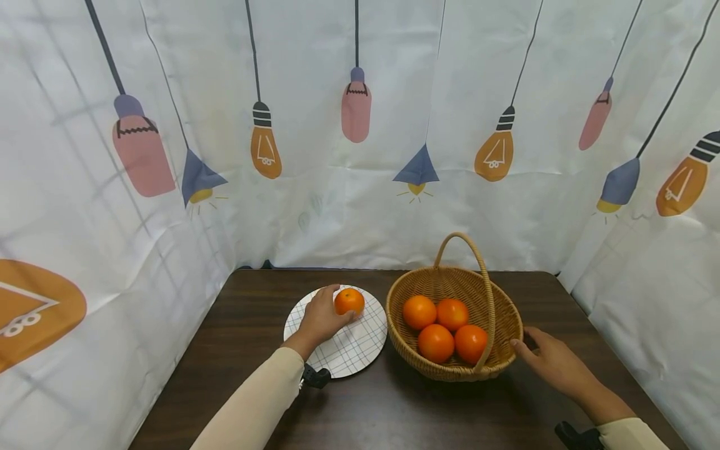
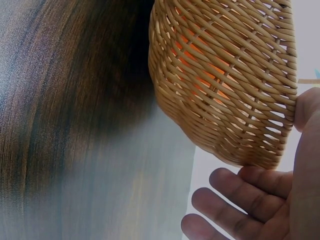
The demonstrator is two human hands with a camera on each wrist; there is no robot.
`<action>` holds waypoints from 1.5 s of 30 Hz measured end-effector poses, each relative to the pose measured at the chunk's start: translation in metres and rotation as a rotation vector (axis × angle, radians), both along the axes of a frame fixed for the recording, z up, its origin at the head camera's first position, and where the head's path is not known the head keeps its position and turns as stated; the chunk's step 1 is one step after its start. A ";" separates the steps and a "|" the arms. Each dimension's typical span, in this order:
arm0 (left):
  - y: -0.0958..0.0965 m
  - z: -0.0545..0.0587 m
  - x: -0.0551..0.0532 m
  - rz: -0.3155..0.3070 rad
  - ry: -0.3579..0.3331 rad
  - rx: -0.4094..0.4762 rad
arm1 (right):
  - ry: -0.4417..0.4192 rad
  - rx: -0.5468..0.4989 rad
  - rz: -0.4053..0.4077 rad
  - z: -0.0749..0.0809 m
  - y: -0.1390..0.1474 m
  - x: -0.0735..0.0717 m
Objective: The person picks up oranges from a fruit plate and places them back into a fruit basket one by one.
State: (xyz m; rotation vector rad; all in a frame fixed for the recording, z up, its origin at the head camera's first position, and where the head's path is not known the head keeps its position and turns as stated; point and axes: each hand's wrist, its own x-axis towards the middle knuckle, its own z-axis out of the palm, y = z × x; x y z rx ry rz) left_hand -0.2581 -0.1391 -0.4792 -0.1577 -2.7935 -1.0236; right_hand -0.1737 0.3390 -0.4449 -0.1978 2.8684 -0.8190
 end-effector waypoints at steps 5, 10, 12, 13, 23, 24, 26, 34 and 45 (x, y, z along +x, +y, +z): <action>0.002 -0.005 -0.005 -0.014 -0.026 -0.011 | 0.002 0.000 -0.004 0.000 0.000 0.000; 0.003 -0.007 -0.008 -0.022 -0.026 -0.035 | 0.005 -0.008 -0.001 0.000 -0.001 0.001; 0.004 -0.007 -0.008 -0.020 -0.027 -0.028 | 0.006 -0.011 0.000 0.000 -0.001 0.001; 0.004 -0.007 -0.007 -0.019 -0.028 -0.026 | 0.007 -0.012 0.000 0.000 -0.001 0.001; 0.005 -0.008 -0.006 -0.013 -0.037 -0.035 | 0.022 -0.014 0.006 0.000 -0.001 0.001; 0.005 -0.008 -0.006 -0.011 -0.041 -0.033 | 0.022 -0.014 0.005 0.000 -0.001 0.001; 0.005 -0.008 -0.006 -0.008 -0.047 -0.028 | 0.021 -0.014 0.005 -0.001 -0.001 0.001; 0.004 -0.010 -0.007 -0.007 -0.059 -0.024 | 0.010 -0.012 -0.003 -0.001 -0.001 0.002; 0.007 0.007 0.000 -0.057 0.002 -0.021 | 0.020 -0.007 -0.002 -0.003 0.000 0.002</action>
